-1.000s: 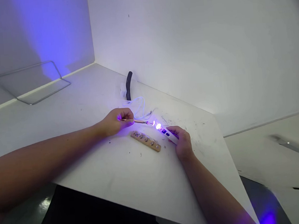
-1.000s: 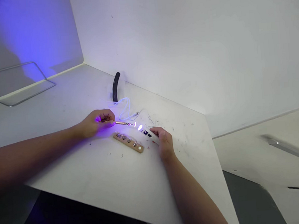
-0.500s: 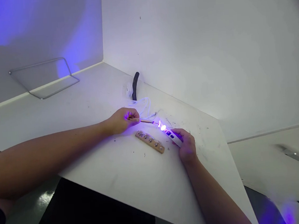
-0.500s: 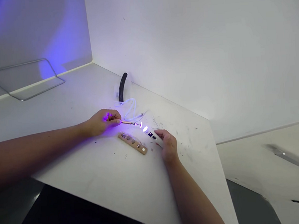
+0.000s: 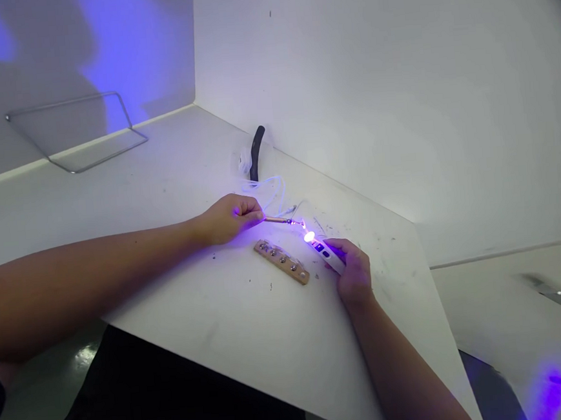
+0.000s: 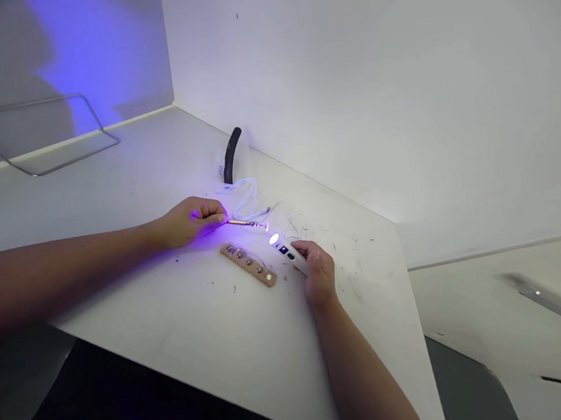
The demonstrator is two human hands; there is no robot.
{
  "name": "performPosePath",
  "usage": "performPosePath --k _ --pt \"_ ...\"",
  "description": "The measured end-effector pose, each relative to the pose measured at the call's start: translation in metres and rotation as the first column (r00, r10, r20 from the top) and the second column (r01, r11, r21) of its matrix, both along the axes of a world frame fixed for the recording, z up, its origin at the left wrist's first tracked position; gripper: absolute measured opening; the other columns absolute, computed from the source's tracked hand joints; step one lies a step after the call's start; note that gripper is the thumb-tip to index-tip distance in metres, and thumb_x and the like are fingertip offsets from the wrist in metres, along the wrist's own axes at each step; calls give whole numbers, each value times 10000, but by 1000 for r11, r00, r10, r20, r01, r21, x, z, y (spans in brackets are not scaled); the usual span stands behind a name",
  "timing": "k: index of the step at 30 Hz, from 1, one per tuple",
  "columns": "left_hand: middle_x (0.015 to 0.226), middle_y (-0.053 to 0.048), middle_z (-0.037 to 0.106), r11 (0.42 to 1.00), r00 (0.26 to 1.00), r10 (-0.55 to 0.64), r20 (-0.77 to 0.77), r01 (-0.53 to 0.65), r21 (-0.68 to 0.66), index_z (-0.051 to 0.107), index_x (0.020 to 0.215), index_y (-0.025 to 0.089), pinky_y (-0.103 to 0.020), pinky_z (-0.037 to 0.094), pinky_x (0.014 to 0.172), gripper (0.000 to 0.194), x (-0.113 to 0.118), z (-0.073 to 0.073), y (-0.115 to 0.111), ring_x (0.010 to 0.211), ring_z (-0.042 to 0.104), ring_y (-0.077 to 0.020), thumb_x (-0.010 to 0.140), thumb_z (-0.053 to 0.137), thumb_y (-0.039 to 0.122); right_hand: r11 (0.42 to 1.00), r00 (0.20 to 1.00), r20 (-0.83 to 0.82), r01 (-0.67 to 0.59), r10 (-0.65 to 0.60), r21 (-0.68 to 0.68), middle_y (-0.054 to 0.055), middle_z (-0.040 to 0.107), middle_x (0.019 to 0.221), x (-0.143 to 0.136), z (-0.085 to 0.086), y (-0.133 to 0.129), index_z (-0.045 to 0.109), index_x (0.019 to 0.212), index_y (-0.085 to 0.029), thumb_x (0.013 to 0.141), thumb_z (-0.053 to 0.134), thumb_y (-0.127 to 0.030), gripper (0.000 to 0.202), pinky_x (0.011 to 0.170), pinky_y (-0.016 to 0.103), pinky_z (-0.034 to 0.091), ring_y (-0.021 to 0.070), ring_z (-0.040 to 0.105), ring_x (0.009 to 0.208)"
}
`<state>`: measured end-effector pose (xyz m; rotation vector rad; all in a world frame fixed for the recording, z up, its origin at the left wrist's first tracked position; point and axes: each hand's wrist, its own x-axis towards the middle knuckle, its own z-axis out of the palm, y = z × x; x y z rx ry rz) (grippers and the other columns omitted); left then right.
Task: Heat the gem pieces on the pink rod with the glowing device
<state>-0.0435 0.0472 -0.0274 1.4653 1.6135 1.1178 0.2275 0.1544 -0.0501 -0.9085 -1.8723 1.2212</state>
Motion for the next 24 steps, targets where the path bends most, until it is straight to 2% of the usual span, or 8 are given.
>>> performPosePath --k 7,15,24 --pt "538 46 373 998 1000 0 28 1 -55 521 664 148 -206 263 472 245 0 1 0 489 310 -68 797 487 351 999 999 -31 -27 28 27 66 692 891 0 -3 1 672 914 -195 855 393 -520 433 612 325 500 224 637 803" --pt "529 36 381 999 999 -17 -34 16 -43 472 602 149 -212 252 474 306 0 1 1 494 329 -74 802 470 380 996 998 -18 -56 57 64 63 689 913 1 0 0 669 921 -206 858 402 -536 428 610 331 502 233 636 824" --pt "573 33 442 995 995 -60 -77 54 -79 535 679 155 -211 307 509 245 2 4 0 541 380 -89 766 516 383 994 998 -9 -62 63 87 63 687 891 -1 4 -1 669 919 -199 863 406 -529 426 641 337 504 223 636 810"
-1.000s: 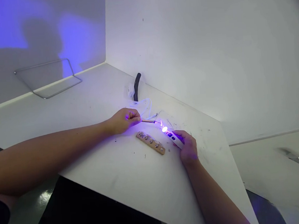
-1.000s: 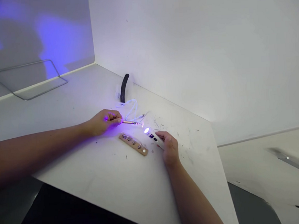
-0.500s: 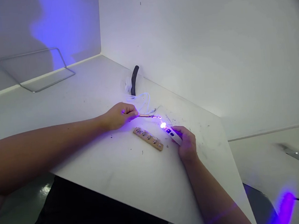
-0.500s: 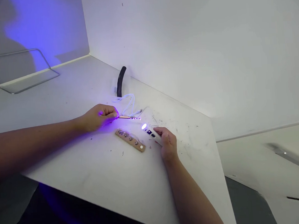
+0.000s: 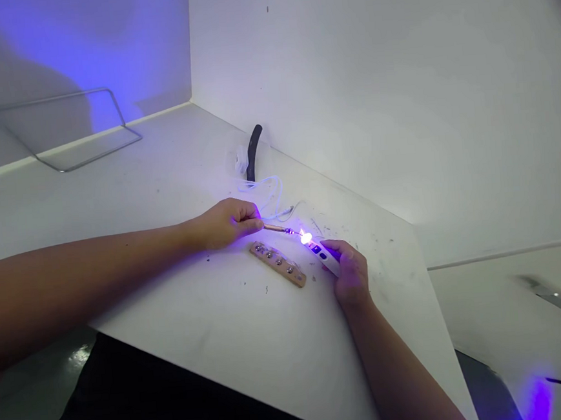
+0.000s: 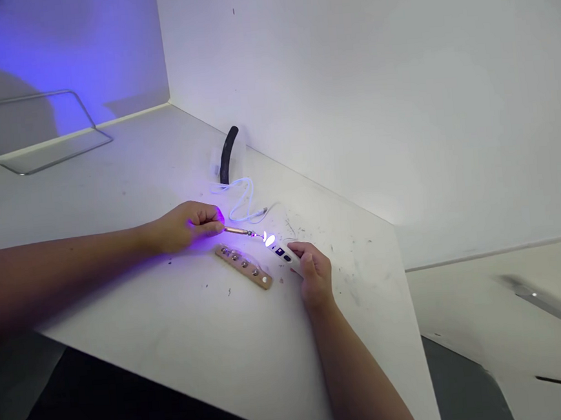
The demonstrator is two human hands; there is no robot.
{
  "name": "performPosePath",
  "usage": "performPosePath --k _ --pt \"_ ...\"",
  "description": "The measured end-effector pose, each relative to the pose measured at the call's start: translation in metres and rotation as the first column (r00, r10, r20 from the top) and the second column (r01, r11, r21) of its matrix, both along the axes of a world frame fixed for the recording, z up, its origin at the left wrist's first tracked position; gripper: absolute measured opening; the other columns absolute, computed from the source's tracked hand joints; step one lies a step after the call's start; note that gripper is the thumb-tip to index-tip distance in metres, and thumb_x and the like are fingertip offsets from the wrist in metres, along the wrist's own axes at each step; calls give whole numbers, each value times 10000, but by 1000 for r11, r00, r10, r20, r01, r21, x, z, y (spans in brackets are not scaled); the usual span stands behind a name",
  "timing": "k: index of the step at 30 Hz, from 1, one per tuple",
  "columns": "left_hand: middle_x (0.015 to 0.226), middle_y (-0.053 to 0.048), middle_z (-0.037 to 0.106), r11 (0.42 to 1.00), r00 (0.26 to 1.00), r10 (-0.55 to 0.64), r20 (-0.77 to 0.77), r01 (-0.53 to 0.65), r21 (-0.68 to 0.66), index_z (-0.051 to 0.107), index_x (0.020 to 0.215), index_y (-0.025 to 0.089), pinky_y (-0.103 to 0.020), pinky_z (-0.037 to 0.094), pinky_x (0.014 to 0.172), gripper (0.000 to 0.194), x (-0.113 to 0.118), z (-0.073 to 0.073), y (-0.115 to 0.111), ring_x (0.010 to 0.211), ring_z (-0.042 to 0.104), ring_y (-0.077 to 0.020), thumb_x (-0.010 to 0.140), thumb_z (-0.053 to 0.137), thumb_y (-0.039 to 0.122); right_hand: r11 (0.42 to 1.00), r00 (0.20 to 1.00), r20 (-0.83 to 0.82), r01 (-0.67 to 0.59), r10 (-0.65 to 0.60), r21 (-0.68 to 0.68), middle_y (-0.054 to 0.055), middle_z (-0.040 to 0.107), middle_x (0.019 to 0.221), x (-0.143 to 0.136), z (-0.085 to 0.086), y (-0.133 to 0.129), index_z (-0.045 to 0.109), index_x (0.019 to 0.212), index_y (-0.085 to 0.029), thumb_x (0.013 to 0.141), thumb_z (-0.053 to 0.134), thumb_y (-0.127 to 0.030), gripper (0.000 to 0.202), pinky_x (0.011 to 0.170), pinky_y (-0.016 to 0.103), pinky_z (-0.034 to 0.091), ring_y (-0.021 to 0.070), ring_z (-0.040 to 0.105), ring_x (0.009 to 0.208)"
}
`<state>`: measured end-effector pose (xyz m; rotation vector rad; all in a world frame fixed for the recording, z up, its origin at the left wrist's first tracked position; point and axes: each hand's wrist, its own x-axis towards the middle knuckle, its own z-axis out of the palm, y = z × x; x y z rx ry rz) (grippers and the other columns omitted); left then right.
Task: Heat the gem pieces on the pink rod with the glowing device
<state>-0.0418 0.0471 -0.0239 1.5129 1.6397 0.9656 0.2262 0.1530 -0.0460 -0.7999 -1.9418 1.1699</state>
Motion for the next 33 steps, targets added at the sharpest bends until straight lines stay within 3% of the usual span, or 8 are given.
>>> performPosePath --k 7,33 --pt "584 38 457 1000 999 -7 -42 7 -11 565 727 166 -214 307 515 226 1 -1 0 552 394 -95 752 525 387 1000 1000 3 2 -2 -2 65 685 903 2 -3 2 669 921 -205 855 414 -527 416 623 336 496 230 633 814" --pt "599 24 485 999 999 23 36 -24 25 556 724 159 -214 320 513 220 1 -1 0 540 393 -91 749 530 376 1000 1000 -4 -8 8 -25 71 683 906 2 -3 0 664 929 -200 857 406 -521 418 603 347 497 237 631 802"
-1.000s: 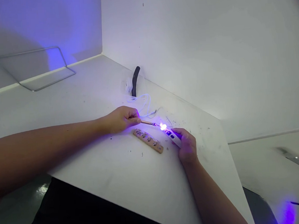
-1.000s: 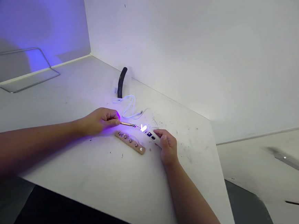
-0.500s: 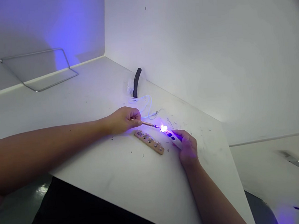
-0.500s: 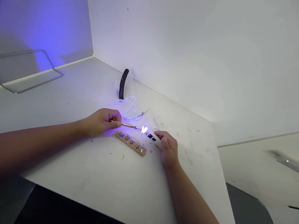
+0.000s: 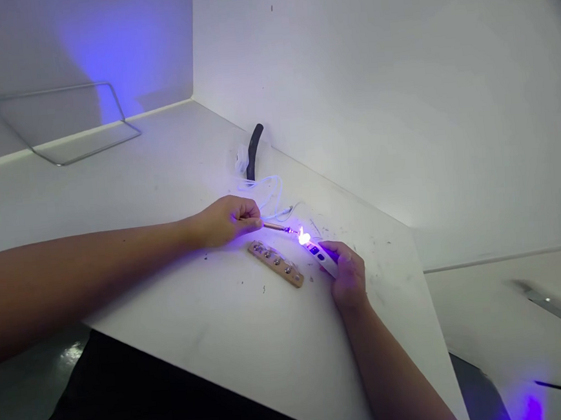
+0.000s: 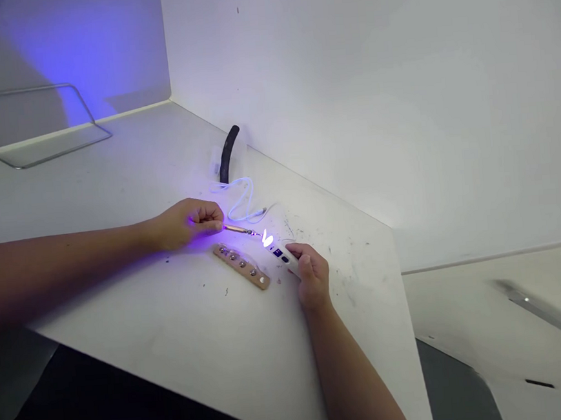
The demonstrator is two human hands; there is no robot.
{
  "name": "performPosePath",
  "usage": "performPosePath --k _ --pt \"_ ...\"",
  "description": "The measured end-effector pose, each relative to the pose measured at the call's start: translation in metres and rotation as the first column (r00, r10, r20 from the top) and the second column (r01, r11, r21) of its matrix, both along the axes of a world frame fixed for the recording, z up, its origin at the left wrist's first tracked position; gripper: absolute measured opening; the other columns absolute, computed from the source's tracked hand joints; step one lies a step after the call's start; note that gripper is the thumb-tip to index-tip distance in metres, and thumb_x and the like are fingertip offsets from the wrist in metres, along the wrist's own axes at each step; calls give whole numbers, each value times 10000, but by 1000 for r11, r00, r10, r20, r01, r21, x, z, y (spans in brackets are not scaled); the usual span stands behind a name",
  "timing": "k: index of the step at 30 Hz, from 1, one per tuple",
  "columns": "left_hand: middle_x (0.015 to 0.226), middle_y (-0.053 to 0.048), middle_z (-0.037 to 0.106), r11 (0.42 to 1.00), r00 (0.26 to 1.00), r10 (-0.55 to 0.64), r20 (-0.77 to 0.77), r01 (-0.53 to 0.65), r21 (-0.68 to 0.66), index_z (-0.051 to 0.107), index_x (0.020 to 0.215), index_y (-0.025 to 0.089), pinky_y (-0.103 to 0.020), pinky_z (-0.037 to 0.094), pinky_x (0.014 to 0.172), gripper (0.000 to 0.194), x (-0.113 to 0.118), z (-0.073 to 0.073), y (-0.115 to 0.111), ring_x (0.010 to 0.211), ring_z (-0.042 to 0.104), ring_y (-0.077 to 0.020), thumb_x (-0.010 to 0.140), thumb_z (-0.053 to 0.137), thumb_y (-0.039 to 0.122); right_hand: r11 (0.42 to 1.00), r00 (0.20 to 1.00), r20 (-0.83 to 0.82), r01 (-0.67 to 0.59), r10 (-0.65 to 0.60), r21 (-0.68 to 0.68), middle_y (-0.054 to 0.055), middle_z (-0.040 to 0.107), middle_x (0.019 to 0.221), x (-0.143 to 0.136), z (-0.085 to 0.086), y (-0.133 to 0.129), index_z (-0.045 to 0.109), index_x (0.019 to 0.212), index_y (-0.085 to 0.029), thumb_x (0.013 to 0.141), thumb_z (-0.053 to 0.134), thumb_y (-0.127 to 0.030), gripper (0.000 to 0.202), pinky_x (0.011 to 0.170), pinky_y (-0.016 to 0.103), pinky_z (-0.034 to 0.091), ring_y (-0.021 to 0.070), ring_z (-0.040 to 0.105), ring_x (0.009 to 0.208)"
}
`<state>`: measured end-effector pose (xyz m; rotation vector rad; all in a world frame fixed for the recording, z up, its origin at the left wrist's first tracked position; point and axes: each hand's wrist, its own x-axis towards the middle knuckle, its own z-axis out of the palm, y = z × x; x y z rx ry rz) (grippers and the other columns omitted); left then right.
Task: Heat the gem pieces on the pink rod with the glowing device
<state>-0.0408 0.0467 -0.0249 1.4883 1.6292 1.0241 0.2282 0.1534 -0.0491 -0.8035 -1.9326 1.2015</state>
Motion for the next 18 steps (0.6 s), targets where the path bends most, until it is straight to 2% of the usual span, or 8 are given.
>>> performPosePath --k 11,18 --pt "581 29 450 1000 999 -5 -32 5 -15 541 692 156 -212 316 515 270 0 2 0 547 382 -91 791 490 402 1000 1000 0 0 0 18 61 695 864 -2 2 0 665 918 -195 854 413 -532 426 596 335 495 222 635 764" --pt "589 25 470 999 997 -22 -71 21 -24 560 720 161 -210 313 514 236 -1 2 0 556 399 -97 765 516 388 1000 1000 17 20 -20 7 71 693 870 -3 2 -1 662 912 -188 844 411 -546 442 579 339 494 230 633 765"
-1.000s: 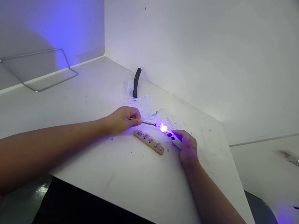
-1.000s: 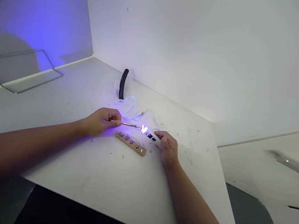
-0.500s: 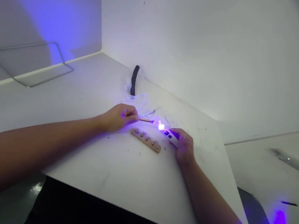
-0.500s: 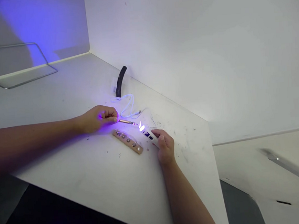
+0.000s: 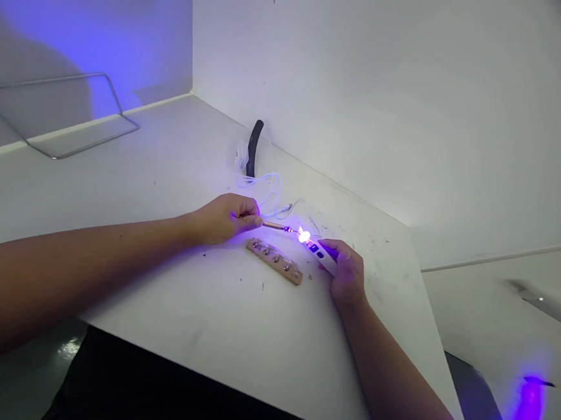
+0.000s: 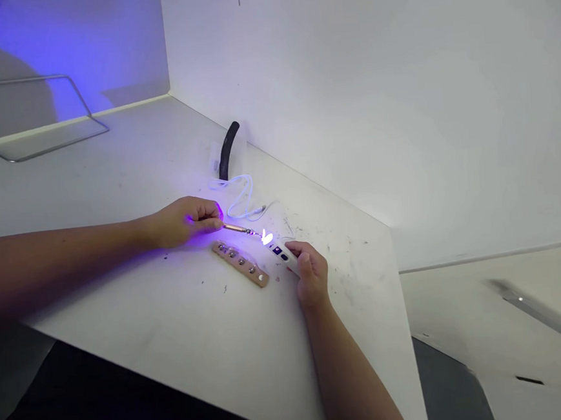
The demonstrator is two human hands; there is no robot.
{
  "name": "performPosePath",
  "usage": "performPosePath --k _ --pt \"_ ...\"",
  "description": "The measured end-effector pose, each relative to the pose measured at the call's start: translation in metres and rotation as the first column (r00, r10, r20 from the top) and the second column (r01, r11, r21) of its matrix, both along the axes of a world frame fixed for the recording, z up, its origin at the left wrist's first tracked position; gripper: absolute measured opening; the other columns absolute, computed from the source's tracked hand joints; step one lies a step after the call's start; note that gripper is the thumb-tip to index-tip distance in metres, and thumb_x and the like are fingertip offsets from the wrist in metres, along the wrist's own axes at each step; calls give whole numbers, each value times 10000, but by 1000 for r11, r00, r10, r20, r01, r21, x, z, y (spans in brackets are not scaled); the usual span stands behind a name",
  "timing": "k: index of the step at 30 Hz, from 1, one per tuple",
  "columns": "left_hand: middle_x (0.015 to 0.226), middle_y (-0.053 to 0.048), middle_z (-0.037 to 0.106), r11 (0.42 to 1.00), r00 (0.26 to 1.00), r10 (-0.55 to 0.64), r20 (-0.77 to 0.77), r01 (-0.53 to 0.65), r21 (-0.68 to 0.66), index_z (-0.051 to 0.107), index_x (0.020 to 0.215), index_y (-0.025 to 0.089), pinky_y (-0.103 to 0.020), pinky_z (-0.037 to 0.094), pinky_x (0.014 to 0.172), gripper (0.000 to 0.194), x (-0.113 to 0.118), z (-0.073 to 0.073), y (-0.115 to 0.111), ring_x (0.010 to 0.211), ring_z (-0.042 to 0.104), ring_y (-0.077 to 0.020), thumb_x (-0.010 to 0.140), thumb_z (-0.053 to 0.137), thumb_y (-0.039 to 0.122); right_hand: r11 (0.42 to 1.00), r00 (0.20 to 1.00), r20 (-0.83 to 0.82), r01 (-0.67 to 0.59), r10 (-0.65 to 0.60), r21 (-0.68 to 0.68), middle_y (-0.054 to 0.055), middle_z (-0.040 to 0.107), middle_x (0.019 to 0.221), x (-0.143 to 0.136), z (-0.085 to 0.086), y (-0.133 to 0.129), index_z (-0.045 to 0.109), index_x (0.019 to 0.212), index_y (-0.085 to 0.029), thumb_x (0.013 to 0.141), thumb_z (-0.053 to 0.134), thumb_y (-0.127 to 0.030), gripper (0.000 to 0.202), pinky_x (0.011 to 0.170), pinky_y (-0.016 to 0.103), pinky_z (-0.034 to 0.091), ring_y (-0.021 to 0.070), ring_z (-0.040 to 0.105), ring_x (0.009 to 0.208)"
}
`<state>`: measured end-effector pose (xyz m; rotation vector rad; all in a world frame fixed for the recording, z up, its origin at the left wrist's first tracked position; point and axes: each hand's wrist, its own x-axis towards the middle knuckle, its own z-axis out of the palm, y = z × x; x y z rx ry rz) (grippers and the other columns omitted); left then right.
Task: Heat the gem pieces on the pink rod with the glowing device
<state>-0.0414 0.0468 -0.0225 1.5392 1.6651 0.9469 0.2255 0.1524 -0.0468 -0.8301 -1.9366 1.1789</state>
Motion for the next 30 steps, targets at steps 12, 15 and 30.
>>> performPosePath --k 12,15,30 --pt "599 24 477 1000 1000 10 1 -10 21 548 735 163 -208 320 508 223 -1 -5 0 547 400 -96 757 527 384 1000 1000 -18 0 0 -23 71 685 900 0 -2 0 665 908 -196 844 405 -555 448 601 345 502 236 631 806" --pt "597 30 469 1000 1000 10 -19 -10 3 534 713 167 -209 323 508 221 -1 -5 1 548 400 -96 754 529 384 1000 1000 -5 -4 4 -24 74 683 908 0 0 -1 663 922 -194 850 392 -560 461 632 360 510 239 628 823" --pt "586 44 422 1000 998 9 62 -8 -13 496 699 157 -205 311 504 233 0 -3 -2 524 365 -79 783 529 371 1000 1000 -17 -23 24 19 61 679 931 1 -2 1 670 927 -220 857 409 -545 423 816 419 470 244 612 900"
